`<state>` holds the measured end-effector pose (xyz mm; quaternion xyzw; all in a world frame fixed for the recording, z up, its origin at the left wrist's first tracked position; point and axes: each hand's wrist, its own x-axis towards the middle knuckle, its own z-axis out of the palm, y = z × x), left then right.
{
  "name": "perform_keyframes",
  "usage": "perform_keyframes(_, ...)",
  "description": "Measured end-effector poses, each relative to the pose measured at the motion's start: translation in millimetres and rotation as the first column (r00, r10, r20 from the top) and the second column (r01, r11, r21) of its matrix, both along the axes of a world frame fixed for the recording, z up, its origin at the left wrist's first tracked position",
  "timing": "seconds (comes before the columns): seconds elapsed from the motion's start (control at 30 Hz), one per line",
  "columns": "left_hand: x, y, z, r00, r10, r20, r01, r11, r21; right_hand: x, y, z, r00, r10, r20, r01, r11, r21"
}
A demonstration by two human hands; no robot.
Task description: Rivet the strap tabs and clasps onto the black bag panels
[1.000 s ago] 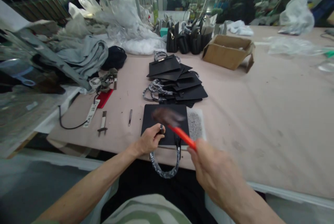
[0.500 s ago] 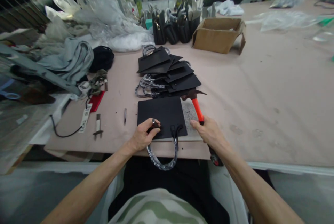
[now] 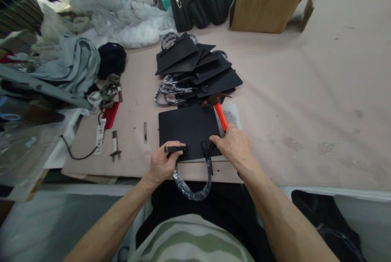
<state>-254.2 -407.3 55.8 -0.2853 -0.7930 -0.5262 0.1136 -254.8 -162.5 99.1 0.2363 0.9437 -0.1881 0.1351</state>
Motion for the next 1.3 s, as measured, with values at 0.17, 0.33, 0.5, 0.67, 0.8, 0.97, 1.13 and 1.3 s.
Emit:
perform_keyframes(0.17, -5.3, -1.3, -3.6, 0.907, 0.091, 0.412, -0.180, 0.967, 0.182, -4.9, -0.3, 0.0, 0.999, -0.017, 0.038, 0.017, 1.000, -0.002)
perform_keyframes(0.33, -10.2, -0.1, 4.9, 0.928, 0.066, 0.366, -0.112, 0.988, 0.106, -5.5, -1.4, 0.9, 0.999, -0.015, 0.030, 0.015, 1.000, 0.008)
perform_keyframes(0.5, -11.1, 7.6, 11.8, 0.961, 0.011, 0.277, -0.034, 0.996, 0.081, -4.6, -2.1, 0.9, 1.000, -0.009, 0.014, 0.009, 1.000, 0.018)
perform_keyframes(0.67, -12.1, 9.0, 12.2, 0.972, 0.000, 0.236, -0.011, 0.999, 0.047, -3.9, -1.3, -0.9, 1.000, 0.008, 0.009, -0.008, 1.000, 0.022)
perform_keyframes(0.8, -11.2, 12.5, 14.5, 0.990, -0.025, 0.139, 0.026, 1.000, -0.006, -3.5, -2.0, 0.4, 1.000, 0.001, 0.017, -0.001, 1.000, 0.028)
perform_keyframes(0.97, -10.8, 16.4, 12.9, 0.983, 0.004, 0.183, 0.001, 1.000, -0.028, -1.8, -2.1, 2.2, 1.000, 0.004, 0.004, -0.004, 1.000, 0.015)
perform_keyframes(1.13, -14.6, 13.1, 10.9, 0.950, -0.007, 0.311, 0.007, 1.000, 0.004, 1.2, 0.5, 2.1, 1.000, 0.020, -0.019, -0.020, 1.000, -0.015)
perform_keyframes(1.3, -11.3, 16.4, 13.5, 0.968, 0.024, 0.251, -0.015, 0.999, -0.039, 3.4, 5.7, -1.6, 0.999, 0.021, -0.036, -0.024, 0.998, -0.060)
